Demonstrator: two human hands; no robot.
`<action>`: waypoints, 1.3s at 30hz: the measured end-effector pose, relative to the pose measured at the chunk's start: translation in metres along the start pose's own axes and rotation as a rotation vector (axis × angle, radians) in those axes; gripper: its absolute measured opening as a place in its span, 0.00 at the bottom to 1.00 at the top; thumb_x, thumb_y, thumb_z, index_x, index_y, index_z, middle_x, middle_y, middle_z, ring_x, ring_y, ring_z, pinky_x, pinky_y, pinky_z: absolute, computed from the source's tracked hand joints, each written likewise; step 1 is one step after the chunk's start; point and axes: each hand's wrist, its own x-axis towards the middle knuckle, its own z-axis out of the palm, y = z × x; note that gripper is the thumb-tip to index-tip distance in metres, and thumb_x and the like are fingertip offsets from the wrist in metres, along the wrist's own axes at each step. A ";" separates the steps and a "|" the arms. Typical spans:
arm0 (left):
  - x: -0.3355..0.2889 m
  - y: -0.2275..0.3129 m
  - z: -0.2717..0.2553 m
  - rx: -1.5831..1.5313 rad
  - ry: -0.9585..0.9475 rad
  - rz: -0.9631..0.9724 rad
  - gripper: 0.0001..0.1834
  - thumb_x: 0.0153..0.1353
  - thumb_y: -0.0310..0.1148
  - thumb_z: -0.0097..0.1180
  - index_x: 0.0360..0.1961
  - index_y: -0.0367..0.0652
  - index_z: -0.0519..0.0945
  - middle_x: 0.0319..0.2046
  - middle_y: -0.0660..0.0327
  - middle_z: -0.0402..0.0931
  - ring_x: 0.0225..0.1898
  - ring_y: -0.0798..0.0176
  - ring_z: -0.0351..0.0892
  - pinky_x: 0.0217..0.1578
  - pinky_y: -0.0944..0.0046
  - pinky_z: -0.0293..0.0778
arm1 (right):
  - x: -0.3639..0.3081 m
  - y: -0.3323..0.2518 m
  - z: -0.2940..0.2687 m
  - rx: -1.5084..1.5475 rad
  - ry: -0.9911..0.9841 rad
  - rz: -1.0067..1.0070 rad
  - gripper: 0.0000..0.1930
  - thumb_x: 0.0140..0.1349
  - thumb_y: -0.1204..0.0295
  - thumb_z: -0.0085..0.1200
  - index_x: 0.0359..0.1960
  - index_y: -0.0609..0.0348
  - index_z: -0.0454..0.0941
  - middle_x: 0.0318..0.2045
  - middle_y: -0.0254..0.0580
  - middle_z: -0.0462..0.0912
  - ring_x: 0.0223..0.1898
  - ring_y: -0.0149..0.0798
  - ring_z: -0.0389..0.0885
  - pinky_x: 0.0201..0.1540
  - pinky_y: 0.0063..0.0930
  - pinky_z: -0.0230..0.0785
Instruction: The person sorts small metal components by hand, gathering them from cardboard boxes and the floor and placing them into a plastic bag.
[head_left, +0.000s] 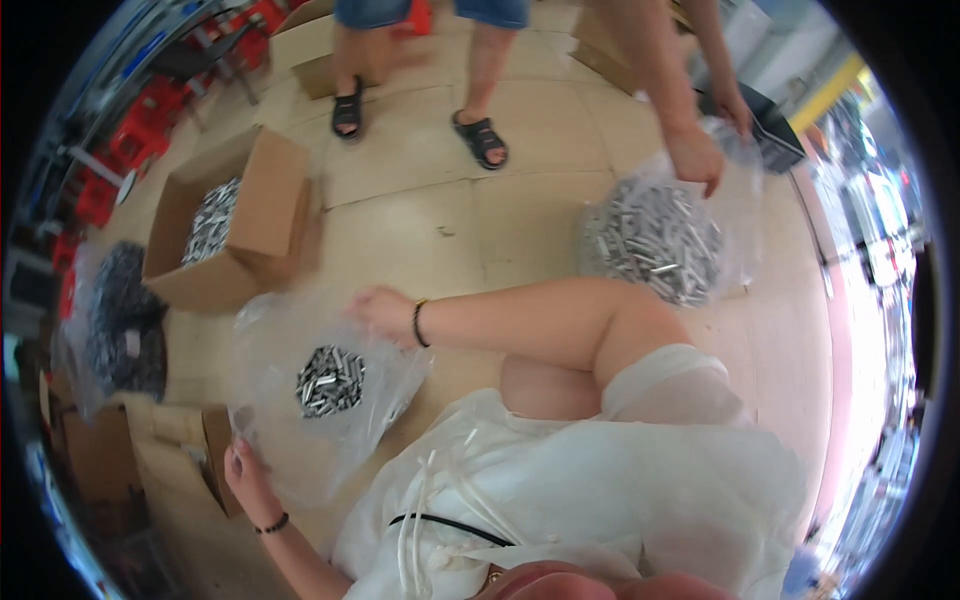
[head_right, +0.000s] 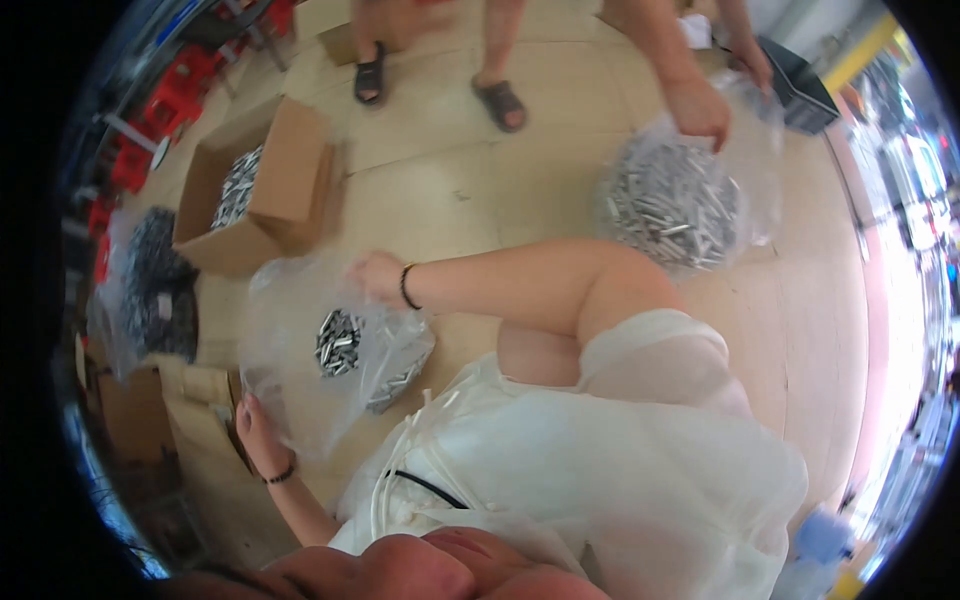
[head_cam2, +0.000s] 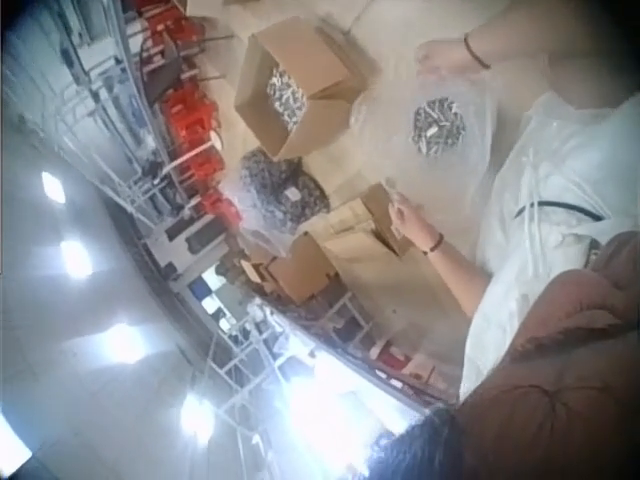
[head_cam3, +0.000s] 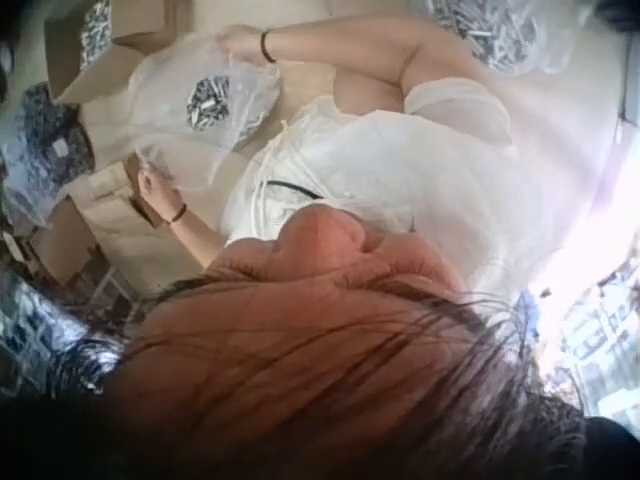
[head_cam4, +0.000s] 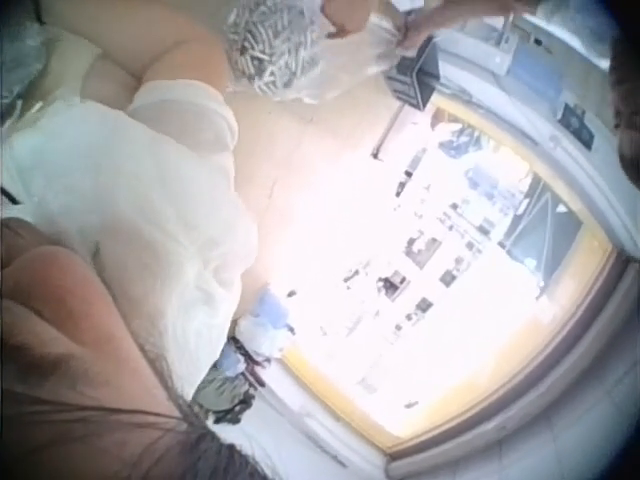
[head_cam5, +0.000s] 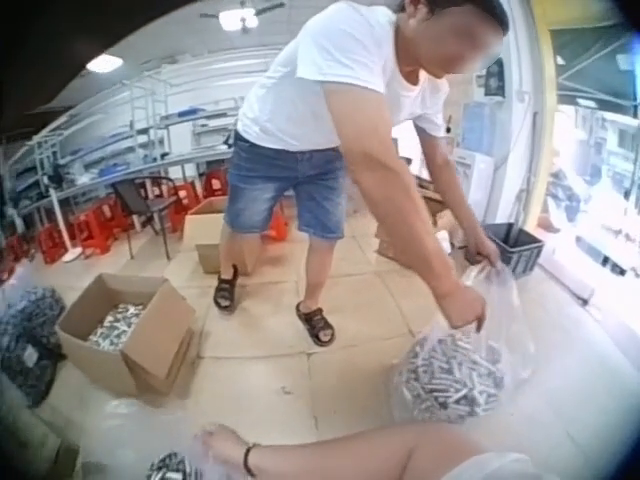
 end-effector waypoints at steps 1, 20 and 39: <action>0.004 0.002 -0.002 -0.029 -0.023 0.043 0.15 0.66 0.44 0.48 0.36 0.41 0.75 0.28 0.70 0.71 0.29 0.73 0.70 0.31 0.70 0.69 | 0.019 0.008 -0.022 -0.058 -0.010 -0.141 0.06 0.60 0.73 0.48 0.37 0.55 0.76 0.27 0.29 0.75 0.27 0.26 0.71 0.28 0.24 0.66; 0.002 -0.005 -0.066 -1.203 -0.222 0.209 0.18 0.67 0.42 0.45 0.42 0.35 0.75 0.47 0.53 0.74 0.60 0.51 0.62 0.63 0.48 0.54 | -0.047 -0.095 -0.007 0.216 -0.197 -0.482 0.06 0.67 0.68 0.47 0.36 0.56 0.72 0.22 0.24 0.68 0.18 0.19 0.62 0.21 0.14 0.56; 0.037 0.007 -0.047 -1.694 -0.310 0.227 0.15 0.62 0.35 0.51 0.45 0.35 0.73 0.52 0.56 0.70 0.64 0.56 0.56 0.67 0.46 0.46 | 0.083 -0.132 -0.051 0.365 -0.523 -0.459 0.06 0.67 0.70 0.45 0.38 0.58 0.72 0.32 0.31 0.74 0.34 0.28 0.73 0.41 0.23 0.68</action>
